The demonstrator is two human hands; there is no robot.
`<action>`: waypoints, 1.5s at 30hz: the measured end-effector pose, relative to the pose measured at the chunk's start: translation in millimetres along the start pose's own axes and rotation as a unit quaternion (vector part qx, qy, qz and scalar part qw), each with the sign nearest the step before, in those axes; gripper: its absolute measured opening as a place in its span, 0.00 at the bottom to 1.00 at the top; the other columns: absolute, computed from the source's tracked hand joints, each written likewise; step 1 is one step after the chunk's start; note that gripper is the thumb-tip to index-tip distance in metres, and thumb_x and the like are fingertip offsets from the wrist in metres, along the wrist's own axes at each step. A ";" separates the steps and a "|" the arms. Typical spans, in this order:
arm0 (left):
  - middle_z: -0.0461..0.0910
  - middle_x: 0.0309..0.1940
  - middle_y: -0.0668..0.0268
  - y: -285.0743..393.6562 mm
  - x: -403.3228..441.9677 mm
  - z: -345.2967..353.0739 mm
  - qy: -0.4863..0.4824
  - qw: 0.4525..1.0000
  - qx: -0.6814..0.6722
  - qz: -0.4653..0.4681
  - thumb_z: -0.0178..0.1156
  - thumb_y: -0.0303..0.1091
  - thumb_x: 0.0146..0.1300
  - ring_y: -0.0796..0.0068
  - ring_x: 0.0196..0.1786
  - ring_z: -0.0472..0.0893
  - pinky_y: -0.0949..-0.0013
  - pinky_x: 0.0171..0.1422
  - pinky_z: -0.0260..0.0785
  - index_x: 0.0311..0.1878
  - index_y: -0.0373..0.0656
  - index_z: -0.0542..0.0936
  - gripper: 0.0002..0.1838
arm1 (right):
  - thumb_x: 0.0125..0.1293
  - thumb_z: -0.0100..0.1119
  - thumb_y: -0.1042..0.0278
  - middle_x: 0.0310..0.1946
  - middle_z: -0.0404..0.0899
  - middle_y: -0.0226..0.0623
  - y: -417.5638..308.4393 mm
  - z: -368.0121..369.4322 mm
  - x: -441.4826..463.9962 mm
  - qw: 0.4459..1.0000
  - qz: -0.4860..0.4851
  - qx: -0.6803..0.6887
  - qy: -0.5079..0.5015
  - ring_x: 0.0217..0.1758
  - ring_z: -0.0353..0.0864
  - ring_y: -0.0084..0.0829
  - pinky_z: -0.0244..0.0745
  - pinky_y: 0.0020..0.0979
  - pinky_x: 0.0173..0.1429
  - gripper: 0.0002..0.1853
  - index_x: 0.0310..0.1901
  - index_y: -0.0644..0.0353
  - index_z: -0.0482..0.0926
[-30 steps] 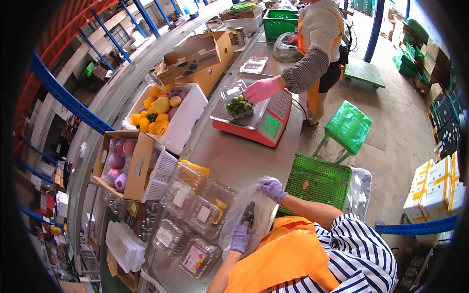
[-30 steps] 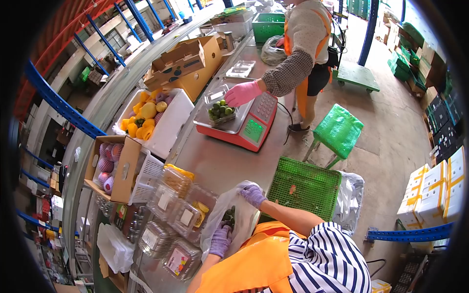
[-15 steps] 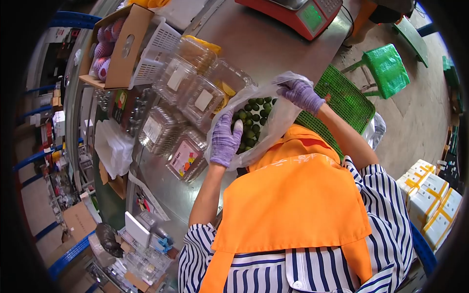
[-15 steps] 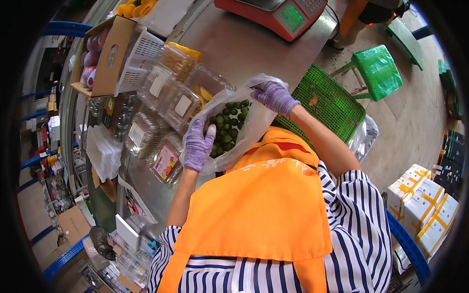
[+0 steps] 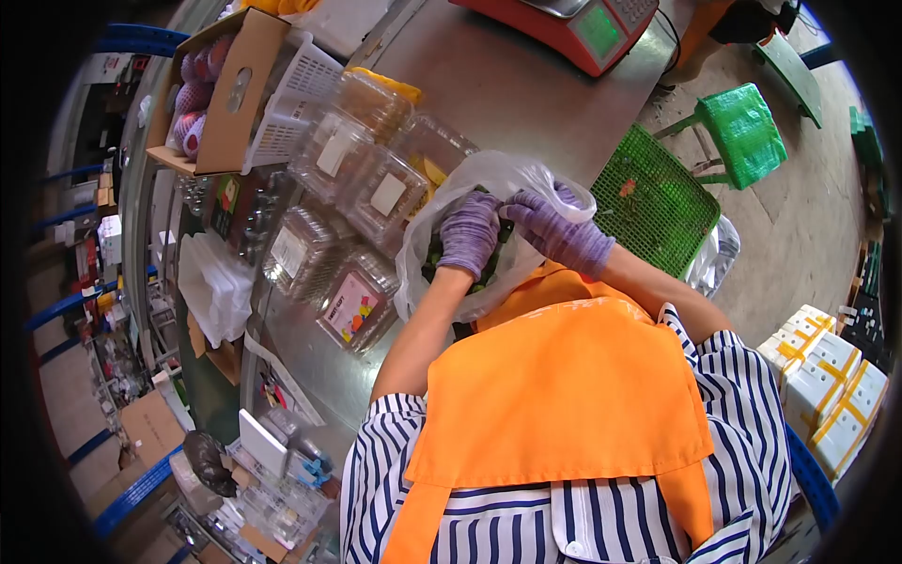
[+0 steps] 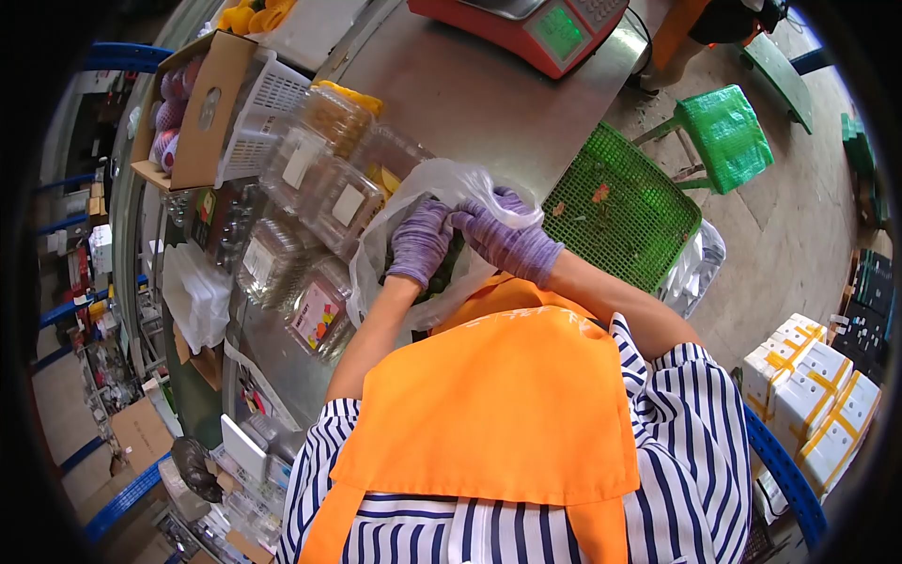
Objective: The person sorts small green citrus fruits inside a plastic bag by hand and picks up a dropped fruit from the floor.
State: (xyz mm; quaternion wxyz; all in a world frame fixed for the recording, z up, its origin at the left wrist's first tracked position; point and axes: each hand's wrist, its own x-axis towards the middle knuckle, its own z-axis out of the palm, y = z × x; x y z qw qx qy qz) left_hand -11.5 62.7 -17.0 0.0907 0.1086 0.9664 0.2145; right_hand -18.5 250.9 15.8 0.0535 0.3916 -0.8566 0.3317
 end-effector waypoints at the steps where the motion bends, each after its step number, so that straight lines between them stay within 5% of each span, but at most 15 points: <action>1: 0.78 0.45 0.54 1.4 5.5 8.3 -0.020 1.000 0.017 0.002 0.53 0.29 0.59 0.51 0.48 0.77 0.56 0.55 0.68 0.47 0.44 0.79 0.13 | 0.59 0.54 0.72 0.40 0.78 0.38 12.6 15.9 -2.6 0.999 0.052 0.007 -0.010 0.43 0.77 0.44 0.70 0.38 0.51 0.11 0.45 0.54 0.78; 3: 0.78 0.47 0.53 2.8 13.2 22.6 -0.060 0.997 0.052 0.007 0.53 0.29 0.59 0.50 0.49 0.76 0.56 0.56 0.68 0.48 0.44 0.79 0.14 | 0.56 0.52 0.70 0.34 0.79 0.39 26.6 30.8 2.7 0.987 0.155 0.022 -0.028 0.37 0.78 0.44 0.72 0.39 0.46 0.09 0.37 0.54 0.80; 4: 0.78 0.48 0.53 0.8 10.7 28.2 0.026 0.998 0.015 0.064 0.52 0.27 0.59 0.50 0.49 0.76 0.55 0.56 0.68 0.48 0.43 0.79 0.14 | 0.56 0.49 0.69 0.34 0.79 0.40 32.4 25.9 -9.7 0.958 0.175 -0.152 -0.167 0.37 0.78 0.43 0.72 0.38 0.44 0.10 0.38 0.56 0.79; 7: 0.78 0.49 0.53 5.0 17.9 22.7 -0.028 0.998 -0.024 0.052 0.51 0.26 0.60 0.50 0.50 0.76 0.57 0.57 0.67 0.49 0.43 0.78 0.15 | 0.56 0.49 0.70 0.34 0.78 0.42 46.5 26.3 -23.6 0.970 0.065 -0.232 -0.043 0.37 0.77 0.41 0.71 0.38 0.41 0.10 0.38 0.57 0.78; 11: 0.78 0.48 0.51 22.6 20.2 -7.4 -0.143 0.960 -0.236 -0.051 0.53 0.28 0.59 0.51 0.52 0.76 0.59 0.58 0.67 0.52 0.42 0.77 0.16 | 0.57 0.49 0.68 0.35 0.79 0.41 56.3 25.0 -12.2 0.954 0.162 -0.204 -0.149 0.38 0.77 0.40 0.71 0.38 0.41 0.09 0.38 0.55 0.78; 15: 0.77 0.48 0.53 6.2 22.5 14.9 -0.140 0.990 0.008 0.012 0.58 0.32 0.56 0.50 0.52 0.75 0.58 0.57 0.67 0.50 0.42 0.77 0.17 | 0.55 0.55 0.68 0.35 0.79 0.40 50.4 15.8 -1.9 0.988 0.100 -0.119 0.006 0.38 0.77 0.43 0.72 0.39 0.43 0.10 0.39 0.54 0.78; 19: 0.76 0.50 0.55 29.9 13.6 -8.7 -0.098 0.995 0.017 -0.014 0.60 0.33 0.53 0.51 0.51 0.75 0.58 0.56 0.68 0.49 0.44 0.77 0.18 | 0.55 0.59 0.69 0.35 0.78 0.40 31.4 4.4 1.0 0.994 0.090 0.008 0.062 0.39 0.77 0.43 0.73 0.37 0.43 0.12 0.42 0.54 0.79; 21: 0.78 0.43 0.60 12.8 9.2 1.3 -0.096 0.982 -0.142 -0.079 0.62 0.36 0.56 0.59 0.45 0.78 0.61 0.51 0.70 0.49 0.43 0.76 0.17 | 0.56 0.60 0.70 0.35 0.79 0.39 23.6 -0.6 0.0 0.990 0.111 0.066 0.051 0.39 0.77 0.42 0.75 0.36 0.44 0.12 0.43 0.54 0.79; 23: 0.79 0.39 0.64 -7.2 -0.6 0.9 -0.095 0.905 -0.391 -0.138 0.62 0.37 0.59 0.67 0.39 0.79 0.65 0.45 0.72 0.49 0.41 0.76 0.17 | 0.57 0.60 0.71 0.36 0.79 0.39 30.2 13.0 -12.2 0.984 0.145 0.085 0.056 0.40 0.78 0.41 0.75 0.35 0.43 0.10 0.42 0.53 0.80; 24: 0.78 0.32 0.70 -6.7 -4.3 -11.6 -0.102 0.822 -0.529 -0.184 0.61 0.41 0.62 0.78 0.33 0.77 0.76 0.35 0.71 0.47 0.43 0.78 0.15 | 0.57 0.59 0.71 0.37 0.79 0.39 27.9 8.7 -12.9 0.986 0.149 0.059 0.045 0.41 0.78 0.42 0.75 0.35 0.44 0.09 0.41 0.53 0.81; 27: 0.79 0.35 0.69 -20.5 -12.0 -31.9 -0.166 0.657 -0.677 -0.286 0.59 0.40 0.64 0.83 0.27 0.74 0.82 0.26 0.66 0.48 0.43 0.78 0.13 | 0.59 0.58 0.68 0.33 0.79 0.38 32.0 7.7 -7.7 0.994 0.104 -0.005 0.013 0.39 0.77 0.45 0.73 0.39 0.43 0.06 0.38 0.52 0.82; 32: 0.81 0.41 0.66 -10.0 -25.6 -42.8 -0.120 0.558 -0.794 -0.209 0.60 0.40 0.65 0.84 0.26 0.72 0.84 0.24 0.64 0.49 0.41 0.77 0.15 | 0.56 0.56 0.73 0.37 0.79 0.40 24.1 0.9 10.4 0.982 0.155 -0.013 -0.107 0.40 0.76 0.46 0.72 0.40 0.44 0.09 0.39 0.53 0.81; 41: 0.79 0.37 0.68 -16.0 -29.8 -39.1 -0.098 0.561 -0.807 -0.158 0.63 0.41 0.62 0.83 0.33 0.76 0.82 0.30 0.69 0.48 0.44 0.77 0.16 | 0.60 0.49 0.76 0.42 0.79 0.45 42.5 32.5 4.6 0.979 0.196 -0.014 -0.060 0.45 0.77 0.46 0.73 0.38 0.49 0.12 0.44 0.60 0.79; 45: 0.79 0.39 0.68 -14.7 -26.7 -43.4 -0.066 0.626 -0.739 -0.240 0.59 0.35 0.64 0.79 0.36 0.78 0.79 0.35 0.73 0.49 0.42 0.75 0.13 | 0.58 0.50 0.75 0.42 0.79 0.47 49.5 31.1 12.8 0.971 0.198 -0.032 -0.128 0.48 0.77 0.47 0.73 0.38 0.51 0.13 0.44 0.60 0.79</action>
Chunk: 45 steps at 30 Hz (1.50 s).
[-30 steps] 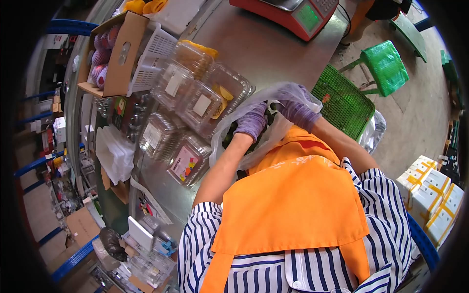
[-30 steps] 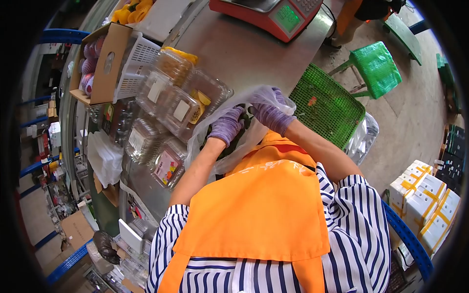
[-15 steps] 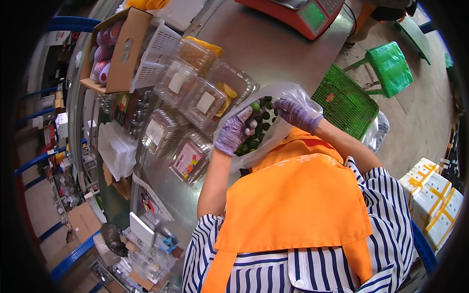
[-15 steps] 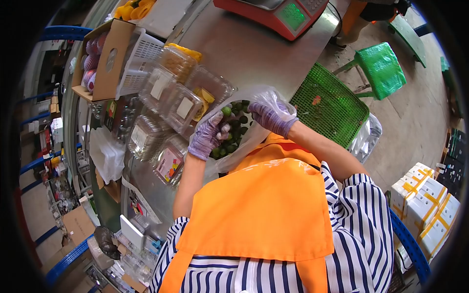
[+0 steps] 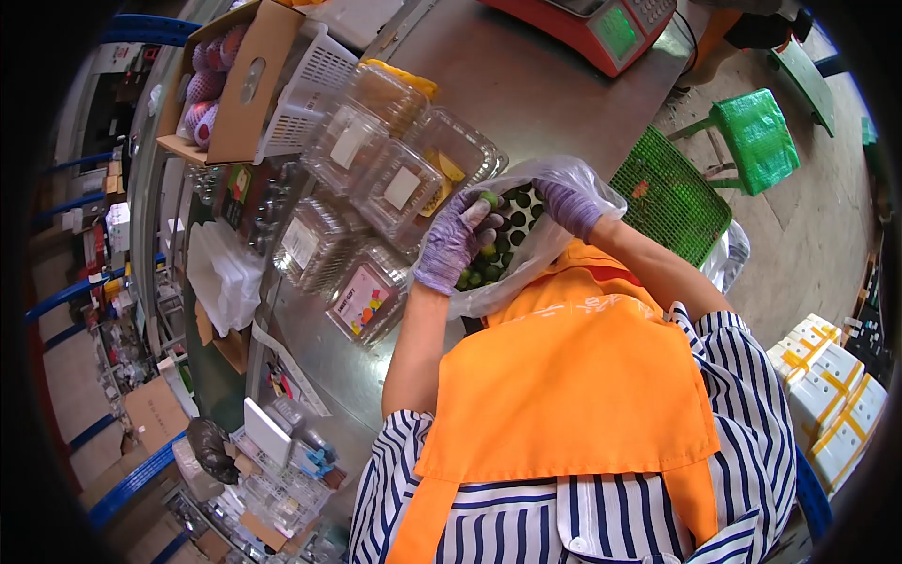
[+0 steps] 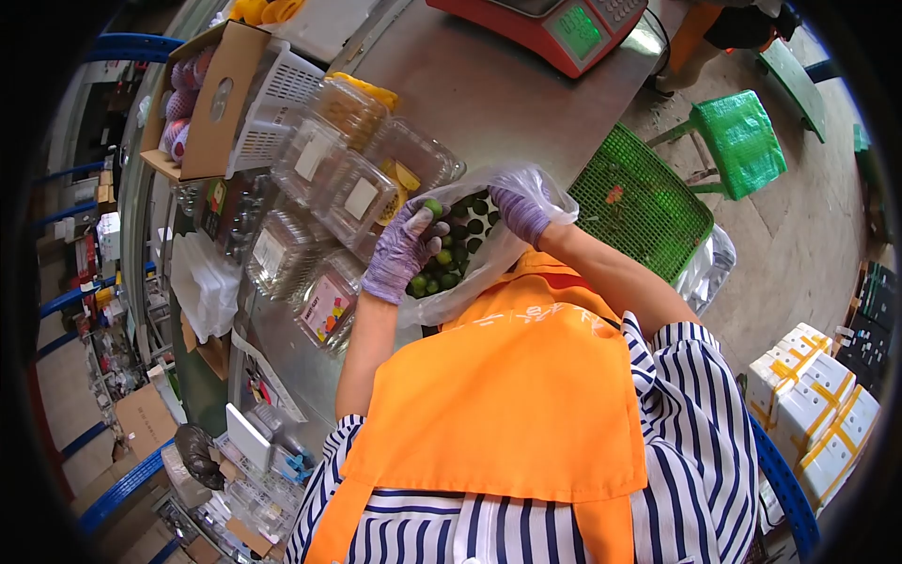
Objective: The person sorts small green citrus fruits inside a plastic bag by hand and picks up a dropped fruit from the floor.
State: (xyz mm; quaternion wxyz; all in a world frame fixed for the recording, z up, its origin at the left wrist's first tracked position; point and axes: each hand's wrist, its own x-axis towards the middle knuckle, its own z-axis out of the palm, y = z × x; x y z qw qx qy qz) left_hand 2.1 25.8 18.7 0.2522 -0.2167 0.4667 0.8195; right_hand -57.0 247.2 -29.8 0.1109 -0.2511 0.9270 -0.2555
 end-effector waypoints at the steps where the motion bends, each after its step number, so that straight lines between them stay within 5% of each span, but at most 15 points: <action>1: 0.79 0.39 0.67 1.9 -1.1 4.1 0.010 1.000 0.020 0.002 0.58 0.33 0.64 0.78 0.37 0.79 0.79 0.36 0.74 0.50 0.42 0.74 0.12 | 0.58 0.51 0.74 0.44 0.79 0.47 0.2 -3.1 1.7 1.000 -0.005 -0.001 -0.014 0.49 0.76 0.46 0.73 0.38 0.52 0.14 0.45 0.61 0.79; 5: 0.79 0.40 0.67 -0.1 -6.9 1.5 -0.010 1.000 0.024 -0.010 0.55 0.30 0.65 0.76 0.40 0.80 0.75 0.39 0.76 0.52 0.41 0.73 0.13 | 0.54 0.62 0.72 0.46 0.80 0.41 0.9 -16.9 -11.6 0.985 -0.031 0.168 0.022 0.48 0.78 0.38 0.73 0.34 0.53 0.21 0.52 0.58 0.77; 8: 0.80 0.41 0.67 -2.3 -5.6 3.7 0.000 0.997 0.075 -0.036 0.57 0.34 0.64 0.77 0.41 0.80 0.76 0.38 0.74 0.53 0.43 0.75 0.14 | 0.57 0.63 0.70 0.48 0.79 0.39 -1.5 -12.4 -15.8 0.860 0.039 0.503 -0.075 0.51 0.76 0.33 0.70 0.32 0.58 0.23 0.56 0.59 0.75; 11: 0.81 0.40 0.69 3.2 -12.9 27.8 0.053 0.992 0.095 -0.069 0.58 0.37 0.65 0.80 0.40 0.78 0.78 0.37 0.70 0.53 0.45 0.76 0.15 | 0.58 0.67 0.67 0.46 0.80 0.36 -7.4 -12.8 -17.6 0.802 0.040 0.587 -0.104 0.52 0.74 0.28 0.70 0.30 0.59 0.24 0.56 0.59 0.75; 14: 0.81 0.40 0.72 -3.9 -7.0 26.1 0.027 0.993 0.102 -0.059 0.58 0.38 0.65 0.83 0.38 0.77 0.79 0.36 0.69 0.54 0.44 0.76 0.16 | 0.58 0.67 0.64 0.45 0.80 0.35 -15.1 -18.5 -18.6 0.887 -0.025 0.458 -0.053 0.50 0.76 0.28 0.72 0.31 0.55 0.23 0.55 0.59 0.76; 17: 0.80 0.37 0.73 -12.4 -0.6 19.4 0.025 0.989 0.147 0.007 0.59 0.37 0.64 0.85 0.38 0.75 0.79 0.37 0.69 0.51 0.42 0.78 0.15 | 0.61 0.63 0.67 0.44 0.81 0.35 -14.9 -20.2 -17.4 0.834 0.075 0.544 -0.060 0.45 0.78 0.29 0.74 0.32 0.51 0.17 0.52 0.58 0.79; 20: 0.79 0.36 0.74 -7.2 -4.6 17.0 0.049 0.975 0.210 0.048 0.61 0.33 0.63 0.84 0.37 0.74 0.78 0.41 0.69 0.49 0.40 0.79 0.13 | 0.62 0.59 0.70 0.41 0.82 0.37 -9.6 -26.8 -15.1 0.974 -0.027 0.211 0.076 0.40 0.79 0.34 0.74 0.33 0.47 0.14 0.50 0.57 0.79; 23: 0.78 0.36 0.73 -8.1 -4.9 11.6 0.059 0.958 0.258 0.110 0.63 0.29 0.59 0.83 0.36 0.74 0.77 0.43 0.69 0.46 0.40 0.80 0.12 | 0.60 0.57 0.73 0.38 0.81 0.44 0.0 32.9 -4.8 0.933 0.021 0.359 0.027 0.41 0.78 0.44 0.74 0.34 0.47 0.13 0.48 0.58 0.78; 25: 0.78 0.37 0.72 -10.3 -5.0 10.0 0.069 0.935 0.309 0.162 0.65 0.29 0.57 0.82 0.38 0.74 0.76 0.45 0.69 0.45 0.41 0.79 0.12 | 0.58 0.55 0.77 0.40 0.80 0.46 -9.2 25.3 -6.6 0.993 0.013 0.109 -0.031 0.43 0.78 0.48 0.74 0.36 0.48 0.12 0.45 0.60 0.77; 28: 0.78 0.38 0.71 -8.0 -8.9 13.8 0.091 0.895 0.383 0.209 0.67 0.29 0.55 0.81 0.42 0.74 0.76 0.50 0.67 0.45 0.42 0.78 0.14 | 0.59 0.57 0.74 0.41 0.80 0.50 -7.4 46.4 -2.9 0.992 0.000 0.124 -0.019 0.46 0.78 0.49 0.73 0.40 0.49 0.13 0.47 0.60 0.76; 30: 0.78 0.38 0.70 -6.2 -10.8 14.8 0.097 0.894 0.384 0.209 0.68 0.29 0.54 0.79 0.44 0.73 0.75 0.55 0.65 0.45 0.42 0.78 0.14 | 0.58 0.58 0.74 0.42 0.80 0.49 -2.5 51.3 -2.7 0.982 0.003 0.190 -0.003 0.44 0.78 0.50 0.74 0.39 0.49 0.14 0.47 0.60 0.77; 34: 0.77 0.36 0.70 -10.2 -6.5 4.2 0.086 0.906 0.361 0.204 0.66 0.31 0.57 0.82 0.37 0.74 0.78 0.42 0.68 0.45 0.43 0.77 0.13 | 0.54 0.61 0.73 0.42 0.81 0.44 -5.3 28.6 -6.8 0.987 0.020 0.157 0.016 0.44 0.79 0.43 0.73 0.36 0.50 0.16 0.47 0.59 0.79; 37: 0.77 0.34 0.72 -4.0 -12.0 6.7 0.084 0.960 0.243 0.111 0.65 0.31 0.58 0.85 0.31 0.74 0.81 0.32 0.67 0.45 0.44 0.78 0.12 | 0.56 0.64 0.69 0.37 0.82 0.38 -15.6 -15.2 -10.1 0.904 0.027 0.427 -0.004 0.37 0.79 0.34 0.74 0.31 0.43 0.17 0.48 0.59 0.80; 43: 0.76 0.32 0.74 -5.1 -13.1 1.7 0.041 0.957 0.268 0.105 0.68 0.29 0.54 0.87 0.30 0.73 0.81 0.32 0.67 0.47 0.44 0.77 0.16 | 0.60 0.65 0.61 0.30 0.78 0.27 -16.7 -22.3 -19.7 0.726 0.190 0.646 -0.142 0.25 0.71 0.15 0.66 0.16 0.27 0.18 0.50 0.57 0.80; 45: 0.76 0.31 0.76 -8.6 -13.6 4.9 0.030 0.930 0.322 0.173 0.69 0.30 0.53 0.89 0.28 0.71 0.83 0.28 0.64 0.46 0.46 0.76 0.17 | 0.61 0.64 0.61 0.31 0.78 0.26 -11.3 -15.6 -20.4 0.775 0.081 0.612 -0.133 0.25 0.71 0.15 0.65 0.15 0.27 0.18 0.52 0.56 0.78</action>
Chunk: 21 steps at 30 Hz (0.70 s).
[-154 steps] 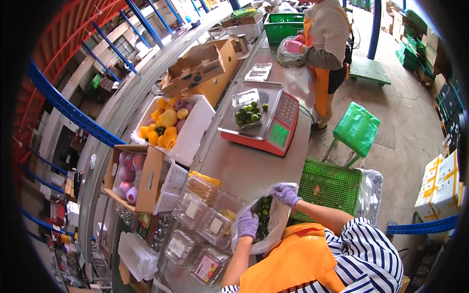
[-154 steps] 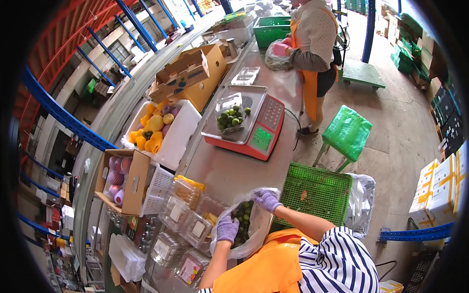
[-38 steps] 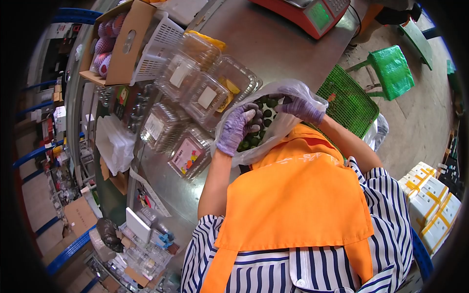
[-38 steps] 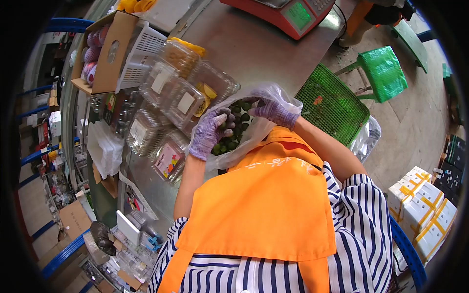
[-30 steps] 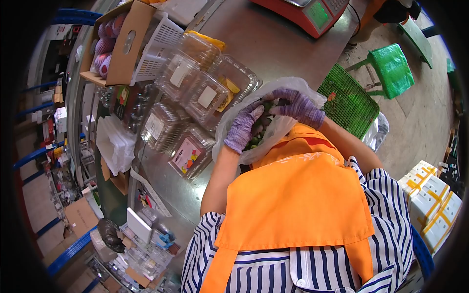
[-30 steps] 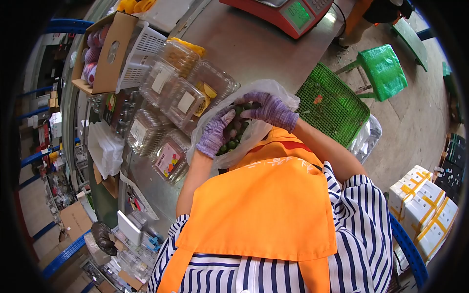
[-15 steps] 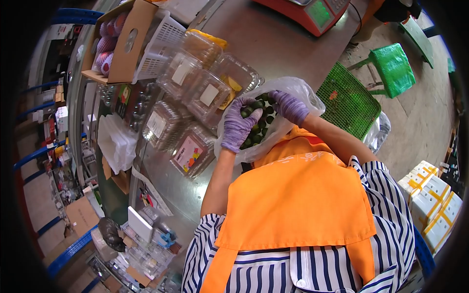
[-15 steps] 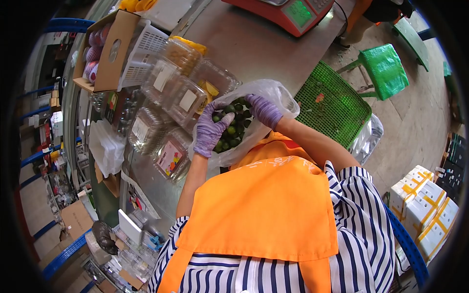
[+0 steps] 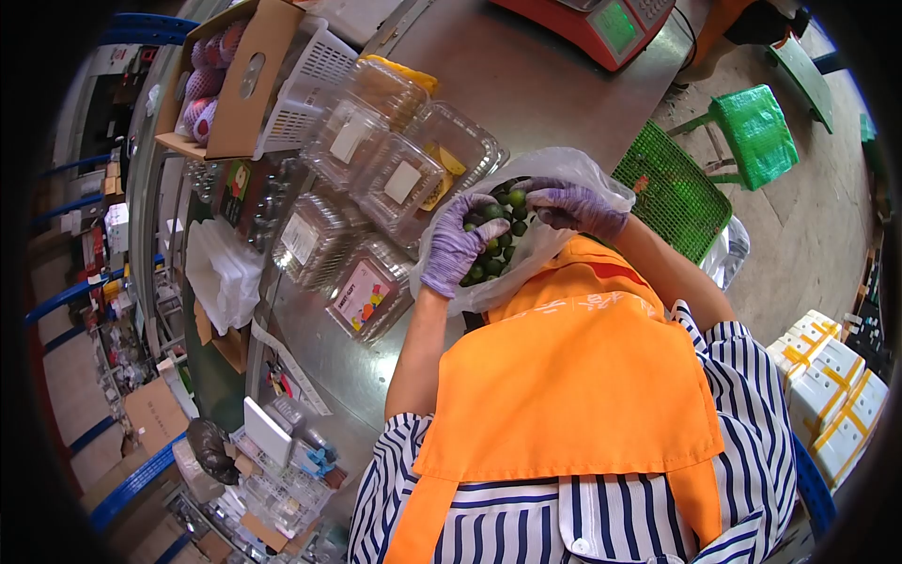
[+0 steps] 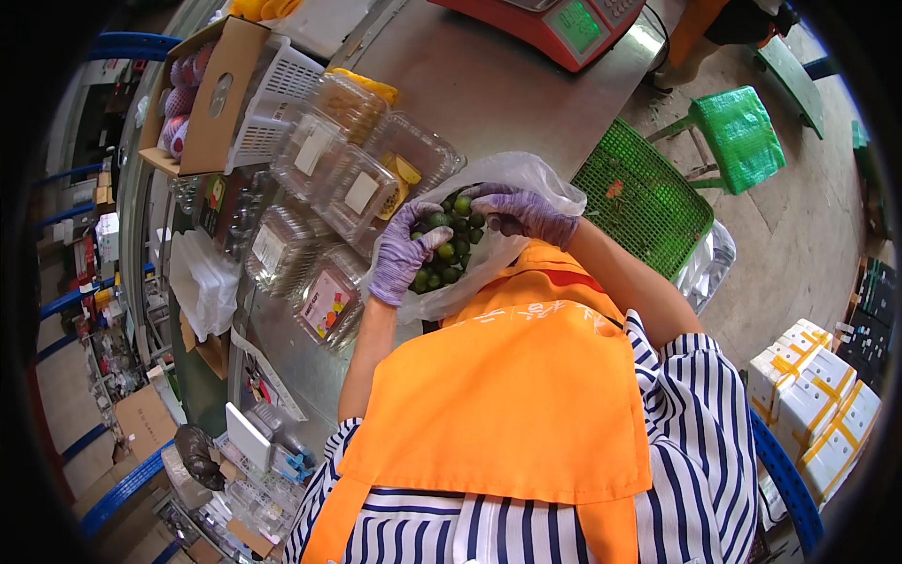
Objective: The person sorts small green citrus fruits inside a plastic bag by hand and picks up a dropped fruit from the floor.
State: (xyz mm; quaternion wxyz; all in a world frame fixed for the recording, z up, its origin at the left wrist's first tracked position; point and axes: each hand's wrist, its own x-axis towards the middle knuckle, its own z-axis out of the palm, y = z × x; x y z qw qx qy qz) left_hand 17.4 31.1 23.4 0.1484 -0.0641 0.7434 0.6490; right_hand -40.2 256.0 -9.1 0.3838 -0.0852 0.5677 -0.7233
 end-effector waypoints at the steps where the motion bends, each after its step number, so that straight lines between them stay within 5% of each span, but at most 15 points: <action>1: 0.76 0.32 0.76 -0.5 -0.2 0.1 0.004 1.000 0.001 -0.009 0.70 0.29 0.52 0.88 0.30 0.72 0.82 0.29 0.65 0.45 0.46 0.76 0.18 | 0.61 0.64 0.61 0.32 0.78 0.26 3.0 -0.8 -0.8 1.000 -0.006 0.010 -0.004 0.26 0.71 0.15 0.65 0.15 0.26 0.18 0.52 0.55 0.78; 3: 0.75 0.33 0.75 -2.9 -0.1 0.2 0.012 1.000 0.003 -0.028 0.71 0.28 0.49 0.87 0.33 0.72 0.81 0.33 0.67 0.44 0.46 0.76 0.19 | 0.62 0.63 0.61 0.33 0.79 0.25 0.1 5.1 -5.9 0.997 0.021 0.077 0.009 0.27 0.72 0.14 0.64 0.14 0.26 0.19 0.53 0.55 0.77; 6: 0.75 0.36 0.73 -8.9 0.9 2.6 0.024 0.996 0.040 0.078 0.72 0.28 0.49 0.83 0.39 0.73 0.78 0.39 0.70 0.43 0.45 0.75 0.19 | 0.62 0.63 0.60 0.36 0.79 0.25 -12.1 11.9 -10.4 0.984 0.085 0.150 0.038 0.28 0.72 0.14 0.64 0.13 0.26 0.18 0.52 0.54 0.76; 10: 0.75 0.38 0.71 0.6 -2.0 4.4 0.022 1.000 0.011 0.018 0.71 0.27 0.49 0.81 0.43 0.73 0.76 0.42 0.71 0.44 0.44 0.75 0.19 | 0.62 0.63 0.59 0.38 0.79 0.26 -8.9 6.3 -8.0 0.983 0.088 0.162 0.006 0.29 0.73 0.14 0.67 0.14 0.28 0.18 0.51 0.55 0.77; 12: 0.75 0.35 0.71 9.2 -3.3 7.6 0.027 0.999 0.008 0.023 0.69 0.27 0.52 0.83 0.39 0.74 0.78 0.39 0.71 0.45 0.44 0.75 0.17 | 0.63 0.62 0.58 0.39 0.80 0.27 10.5 -1.9 4.6 0.968 -0.214 -0.129 -0.004 0.32 0.75 0.16 0.69 0.15 0.30 0.17 0.51 0.54 0.77; 13: 0.75 0.35 0.71 6.5 -2.7 6.5 0.029 0.999 -0.014 0.006 0.68 0.28 0.53 0.83 0.37 0.74 0.78 0.37 0.70 0.45 0.44 0.75 0.16 | 0.63 0.61 0.58 0.40 0.80 0.28 17.6 -6.5 5.9 0.963 -0.205 -0.173 0.013 0.33 0.75 0.18 0.71 0.17 0.32 0.16 0.50 0.54 0.77; 14: 0.75 0.35 0.71 0.4 -1.6 4.2 0.032 0.999 -0.036 -0.011 0.67 0.28 0.54 0.84 0.35 0.74 0.79 0.35 0.70 0.45 0.44 0.75 0.15 | 0.64 0.60 0.58 0.40 0.80 0.29 16.4 -6.4 6.5 0.956 -0.195 -0.216 0.028 0.35 0.76 0.19 0.72 0.18 0.34 0.16 0.50 0.54 0.78; 16: 0.75 0.33 0.71 -10.5 -0.5 -2.3 0.048 0.995 -0.084 -0.040 0.65 0.30 0.57 0.86 0.31 0.73 0.81 0.31 0.68 0.44 0.44 0.76 0.13 | 0.65 0.57 0.57 0.41 0.80 0.31 -16.1 3.5 -1.5 0.982 0.136 -0.088 0.099 0.38 0.77 0.22 0.75 0.22 0.40 0.16 0.50 0.54 0.78; 19: 0.74 0.27 0.73 -14.8 0.3 -11.8 0.087 0.989 -0.096 -0.075 0.62 0.33 0.61 0.88 0.25 0.72 0.82 0.25 0.65 0.41 0.45 0.76 0.08 | 0.65 0.54 0.56 0.43 0.80 0.32 26.9 -8.9 3.2 0.881 -0.172 -0.406 0.169 0.41 0.76 0.27 0.74 0.26 0.48 0.15 0.49 0.53 0.79; 20: 0.74 0.24 0.74 -10.5 0.2 -12.9 0.099 0.990 -0.058 -0.087 0.61 0.33 0.61 0.88 0.23 0.71 0.82 0.24 0.64 0.39 0.45 0.76 0.06 | 0.69 0.51 0.65 0.38 0.80 0.32 41.8 -10.5 1.8 0.834 -0.174 -0.496 0.168 0.40 0.77 0.33 0.72 0.32 0.46 0.10 0.47 0.55 0.79; 21: 0.73 0.22 0.74 -7.0 0.0 -13.3 0.110 0.989 -0.020 -0.099 0.60 0.34 0.62 0.88 0.22 0.71 0.82 0.23 0.64 0.37 0.45 0.76 0.05 | 0.68 0.51 0.66 0.37 0.80 0.33 66.7 -17.6 7.1 0.886 -0.203 -0.395 0.134 0.39 0.77 0.34 0.72 0.32 0.45 0.09 0.45 0.56 0.79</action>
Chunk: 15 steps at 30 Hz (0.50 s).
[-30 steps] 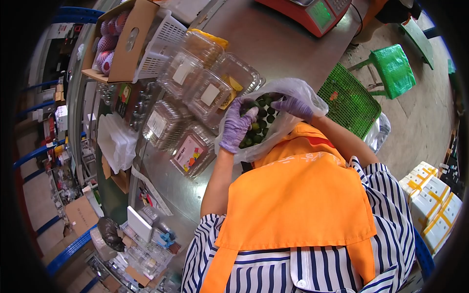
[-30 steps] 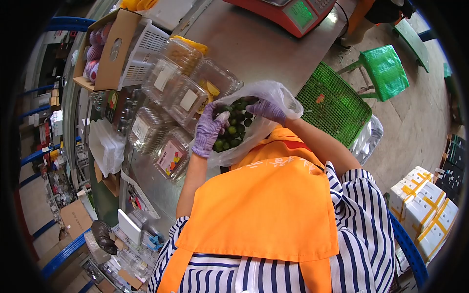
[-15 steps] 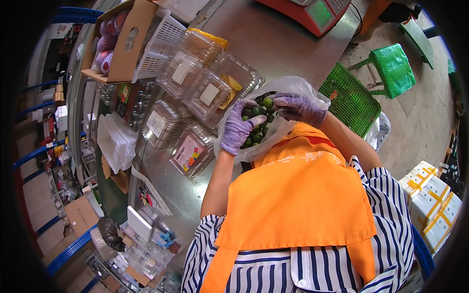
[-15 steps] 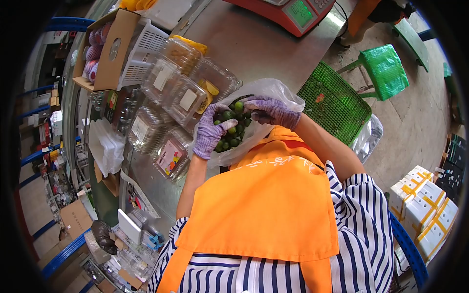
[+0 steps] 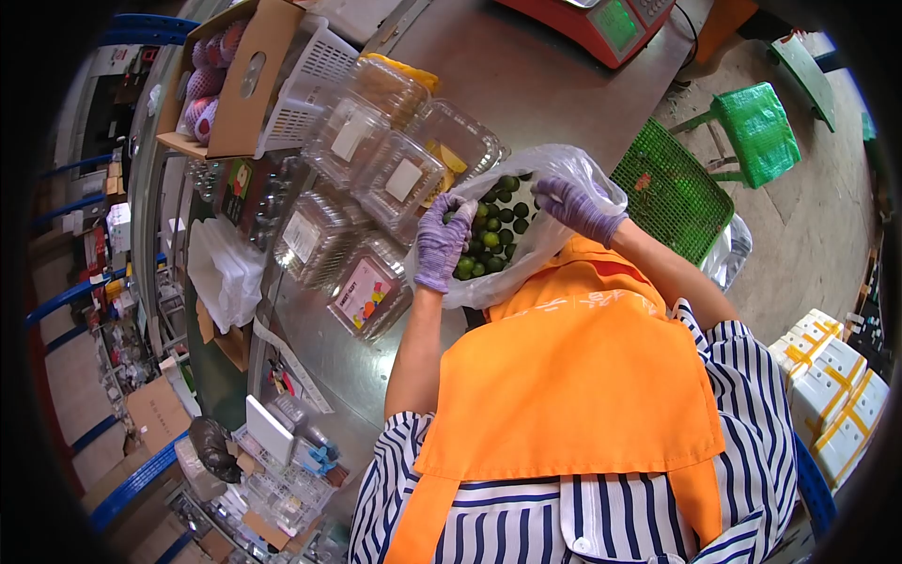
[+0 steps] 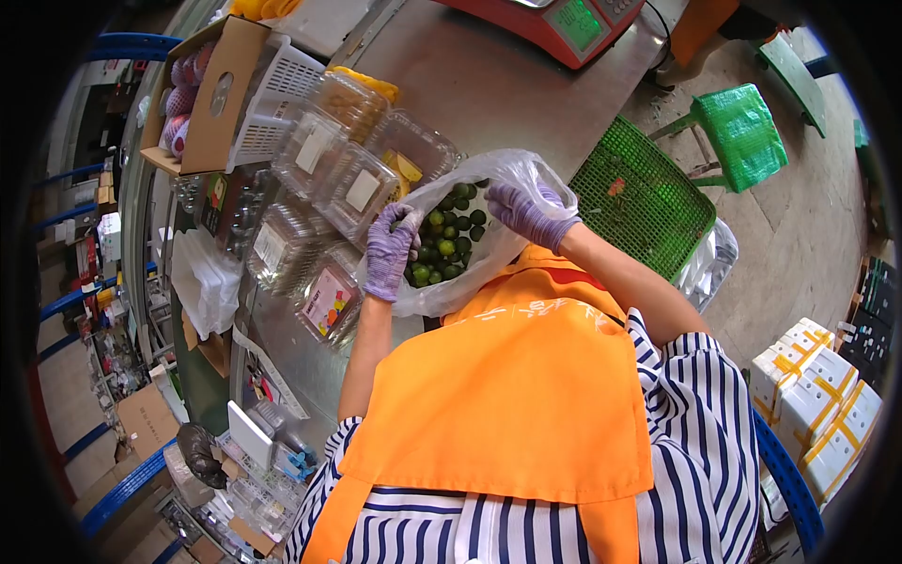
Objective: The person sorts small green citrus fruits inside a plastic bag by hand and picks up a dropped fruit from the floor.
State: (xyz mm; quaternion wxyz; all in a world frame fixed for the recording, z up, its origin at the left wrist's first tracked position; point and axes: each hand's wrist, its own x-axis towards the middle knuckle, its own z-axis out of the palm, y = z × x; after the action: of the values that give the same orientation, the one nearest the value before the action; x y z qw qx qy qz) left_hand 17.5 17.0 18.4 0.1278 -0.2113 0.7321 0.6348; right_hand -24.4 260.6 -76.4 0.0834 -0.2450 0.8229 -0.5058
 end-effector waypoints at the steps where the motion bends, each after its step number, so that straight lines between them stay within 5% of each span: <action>1: 0.74 0.21 0.75 2.0 1.0 1.0 0.015 0.998 0.058 -0.026 0.61 0.35 0.62 0.88 0.19 0.70 0.81 0.20 0.62 0.36 0.44 0.79 0.06 | 0.67 0.51 0.68 0.36 0.79 0.33 27.2 15.6 -4.9 0.992 -0.015 0.121 -0.005 0.38 0.76 0.34 0.72 0.32 0.44 0.08 0.43 0.57 0.79; 4: 0.79 0.24 0.70 -19.6 7.8 2.1 0.003 0.974 0.187 0.130 0.63 0.37 0.61 0.84 0.23 0.75 0.77 0.27 0.68 0.40 0.42 0.82 0.10 | 0.64 0.50 0.72 0.33 0.78 0.38 -13.4 -5.7 0.0 0.963 0.171 0.188 -0.090 0.37 0.76 0.39 0.72 0.33 0.44 0.06 0.39 0.59 0.77; 5: 0.83 0.32 0.64 -21.3 9.6 3.0 0.009 0.936 0.258 0.238 0.63 0.38 0.59 0.72 0.33 0.80 0.70 0.40 0.73 0.45 0.41 0.82 0.14 | 0.63 0.51 0.72 0.33 0.79 0.39 12.2 4.5 -8.3 0.963 0.143 0.213 -0.077 0.36 0.76 0.39 0.72 0.33 0.43 0.07 0.40 0.60 0.77; 7: 0.82 0.37 0.59 -16.9 8.4 10.0 -0.036 0.910 0.343 0.228 0.63 0.37 0.57 0.64 0.41 0.80 0.66 0.48 0.71 0.45 0.42 0.82 0.14 | 0.62 0.52 0.73 0.34 0.79 0.41 10.3 2.0 -8.7 0.983 0.106 0.117 -0.097 0.36 0.77 0.41 0.73 0.34 0.43 0.07 0.40 0.60 0.77; 9: 0.80 0.42 0.55 -12.0 8.1 20.4 -0.073 0.884 0.415 0.203 0.61 0.35 0.55 0.55 0.47 0.78 0.60 0.53 0.70 0.45 0.46 0.82 0.14 | 0.60 0.53 0.74 0.33 0.80 0.44 -42.9 -22.7 5.5 0.975 0.085 -0.129 -0.159 0.35 0.77 0.42 0.73 0.35 0.43 0.08 0.41 0.61 0.77; 15: 0.78 0.40 0.55 -24.0 18.2 43.7 -0.091 0.806 0.556 0.181 0.59 0.32 0.55 0.52 0.43 0.78 0.56 0.49 0.71 0.48 0.49 0.79 0.15 | 0.58 0.56 0.75 0.34 0.80 0.48 -33.0 -13.9 8.8 0.982 0.120 0.017 -0.145 0.36 0.78 0.48 0.74 0.38 0.44 0.08 0.40 0.61 0.77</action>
State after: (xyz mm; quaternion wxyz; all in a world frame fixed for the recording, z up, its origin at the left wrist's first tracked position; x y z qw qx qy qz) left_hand 9.3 54.8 -18.0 0.1719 0.0911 0.9698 0.1473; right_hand -26.8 255.1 -40.0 0.2661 -0.2137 0.8167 -0.4652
